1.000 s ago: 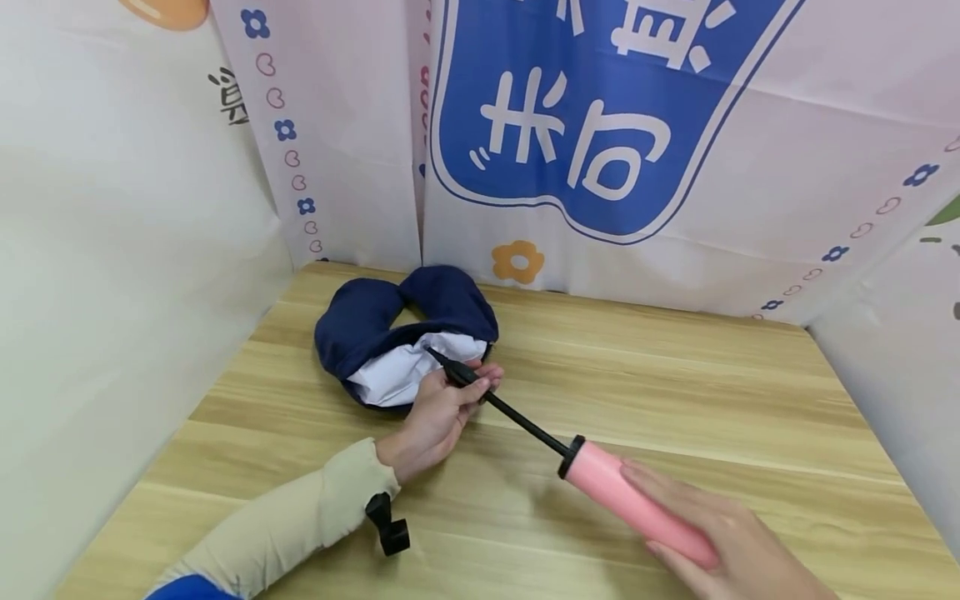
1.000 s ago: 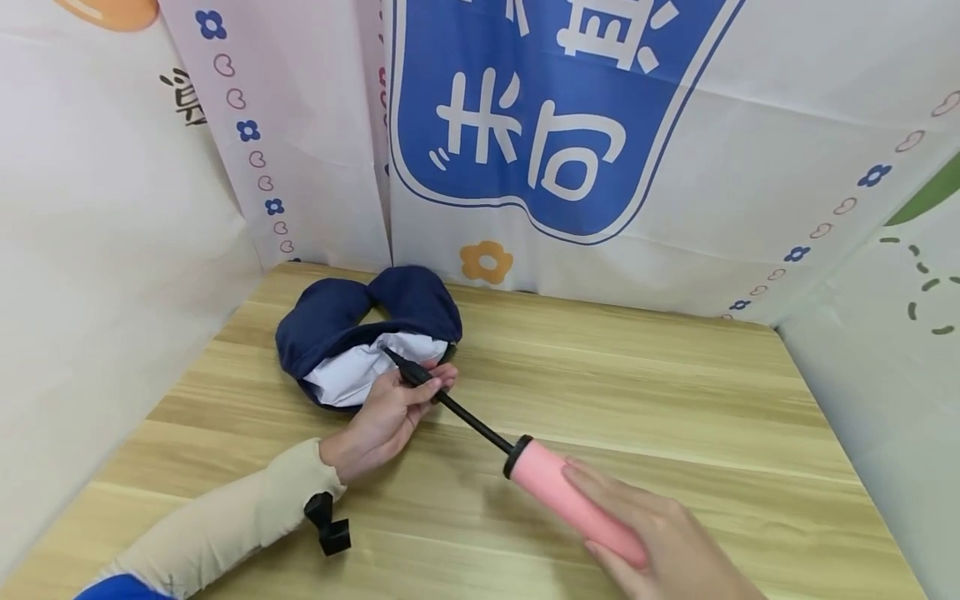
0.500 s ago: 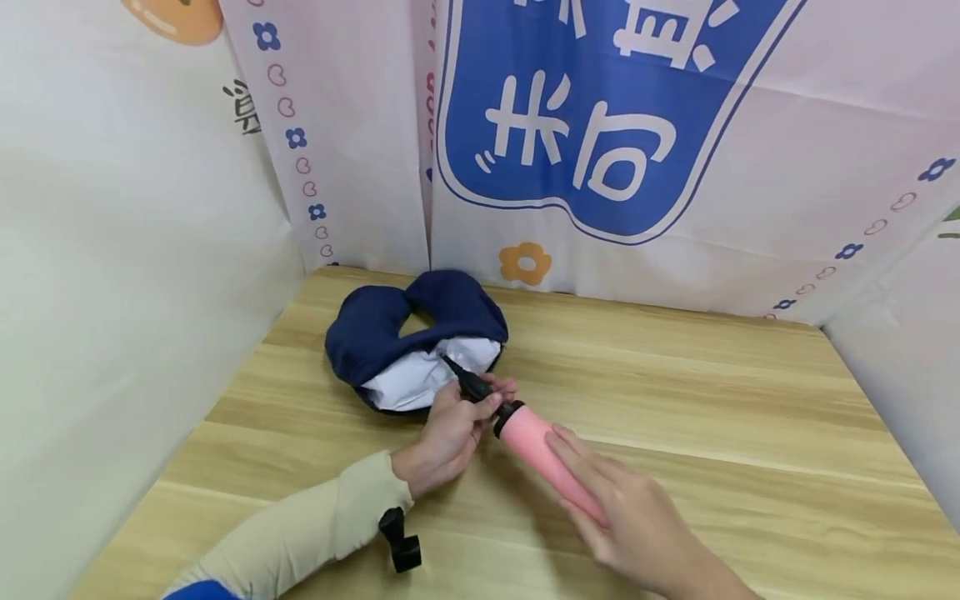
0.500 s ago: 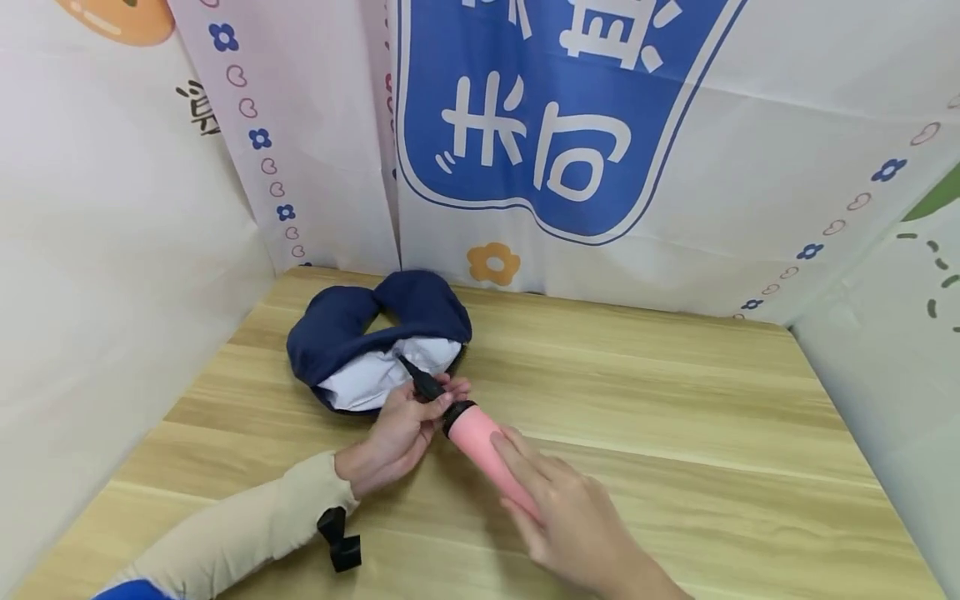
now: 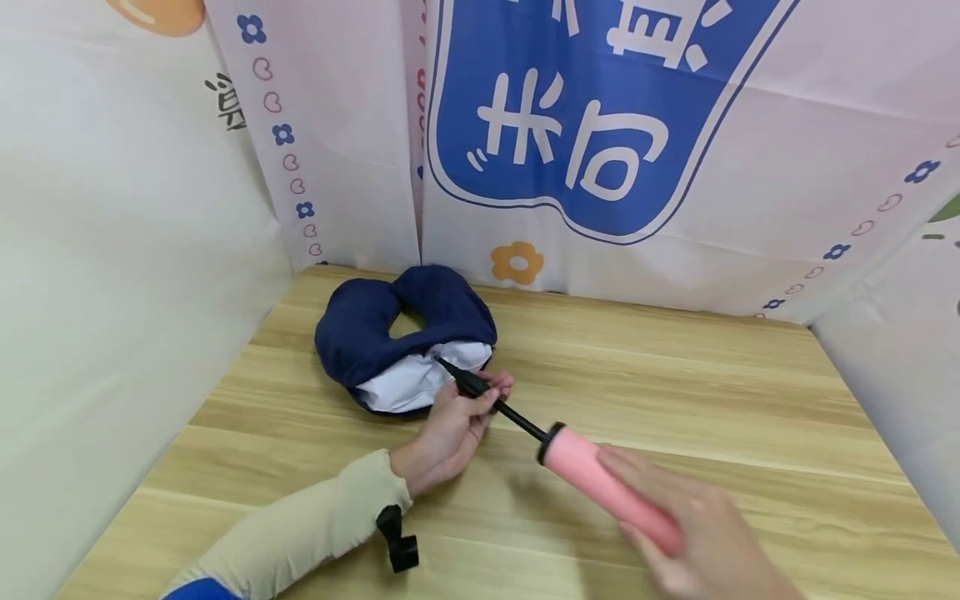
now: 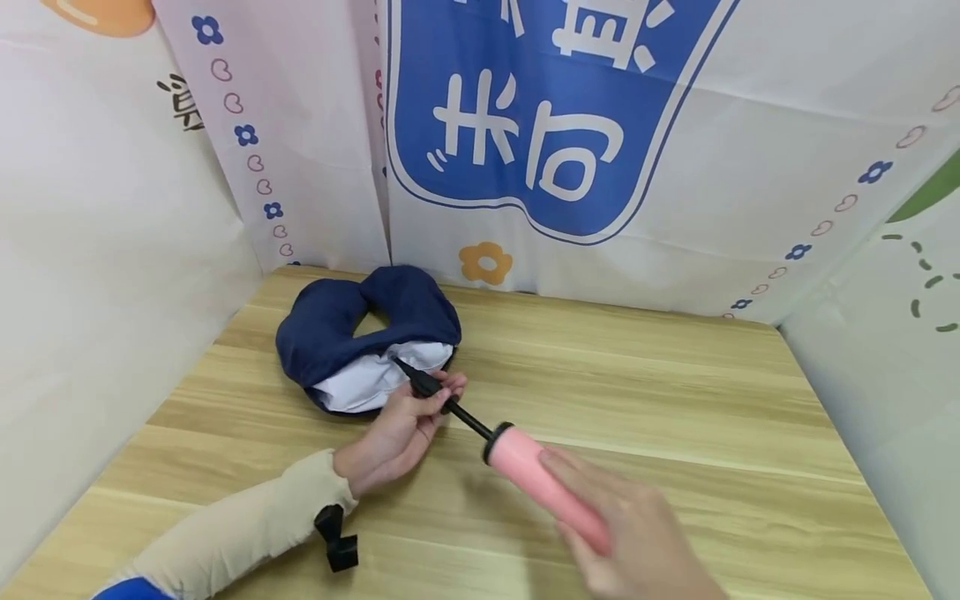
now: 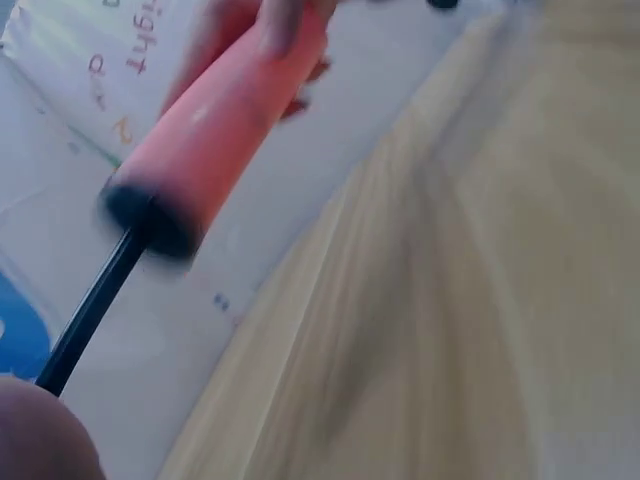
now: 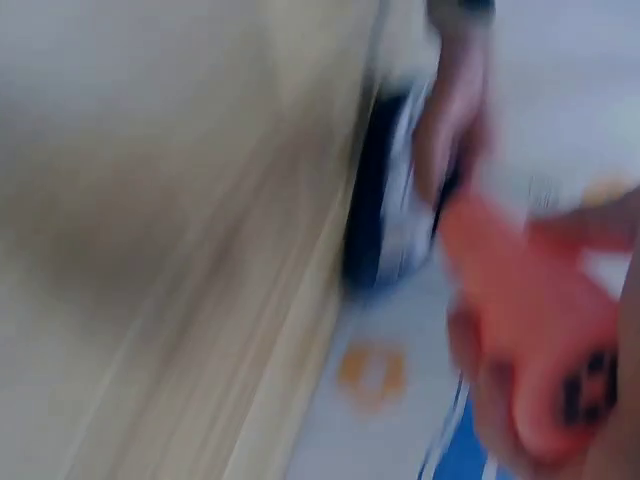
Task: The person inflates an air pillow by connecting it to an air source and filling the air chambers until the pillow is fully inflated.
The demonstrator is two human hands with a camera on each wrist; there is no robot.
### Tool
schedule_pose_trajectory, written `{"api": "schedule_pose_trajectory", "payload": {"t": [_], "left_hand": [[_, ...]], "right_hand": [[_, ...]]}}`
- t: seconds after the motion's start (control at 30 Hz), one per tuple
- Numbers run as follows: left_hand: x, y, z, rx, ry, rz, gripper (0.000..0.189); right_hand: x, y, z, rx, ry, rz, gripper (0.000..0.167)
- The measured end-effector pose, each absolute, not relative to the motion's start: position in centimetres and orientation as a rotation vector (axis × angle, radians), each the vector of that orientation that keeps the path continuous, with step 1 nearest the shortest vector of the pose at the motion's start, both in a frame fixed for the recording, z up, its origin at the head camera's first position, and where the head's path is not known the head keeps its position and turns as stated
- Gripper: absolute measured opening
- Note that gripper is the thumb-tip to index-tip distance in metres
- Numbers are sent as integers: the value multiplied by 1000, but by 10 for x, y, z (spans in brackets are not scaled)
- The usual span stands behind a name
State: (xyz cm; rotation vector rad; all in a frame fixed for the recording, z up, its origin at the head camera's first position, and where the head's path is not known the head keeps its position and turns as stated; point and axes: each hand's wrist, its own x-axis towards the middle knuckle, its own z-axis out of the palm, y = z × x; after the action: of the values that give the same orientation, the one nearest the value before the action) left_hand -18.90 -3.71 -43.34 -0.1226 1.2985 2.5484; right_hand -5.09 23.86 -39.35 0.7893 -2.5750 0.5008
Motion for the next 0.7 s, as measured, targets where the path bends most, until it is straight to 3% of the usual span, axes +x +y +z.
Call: {"api": "schedule_pose_trajectory", "payload": {"t": [0.17, 0.3, 0.5, 0.7], "left_hand": [[-180, -31, -432, -158, 1392, 2512, 23], [-182, -36, -437, -135, 1442, 2466, 27], [-194, -51, -438, -52, 1373, 2505, 31], [-200, -50, -429, -63, 1314, 2486, 26]], "right_hand": [[-71, 185, -401, 760, -2448, 403, 76], [-77, 172, -404, 731, -2547, 364, 72], [-66, 210, -405, 882, -2660, 377, 86], [-47, 250, -388, 878, -2689, 452, 87]]}}
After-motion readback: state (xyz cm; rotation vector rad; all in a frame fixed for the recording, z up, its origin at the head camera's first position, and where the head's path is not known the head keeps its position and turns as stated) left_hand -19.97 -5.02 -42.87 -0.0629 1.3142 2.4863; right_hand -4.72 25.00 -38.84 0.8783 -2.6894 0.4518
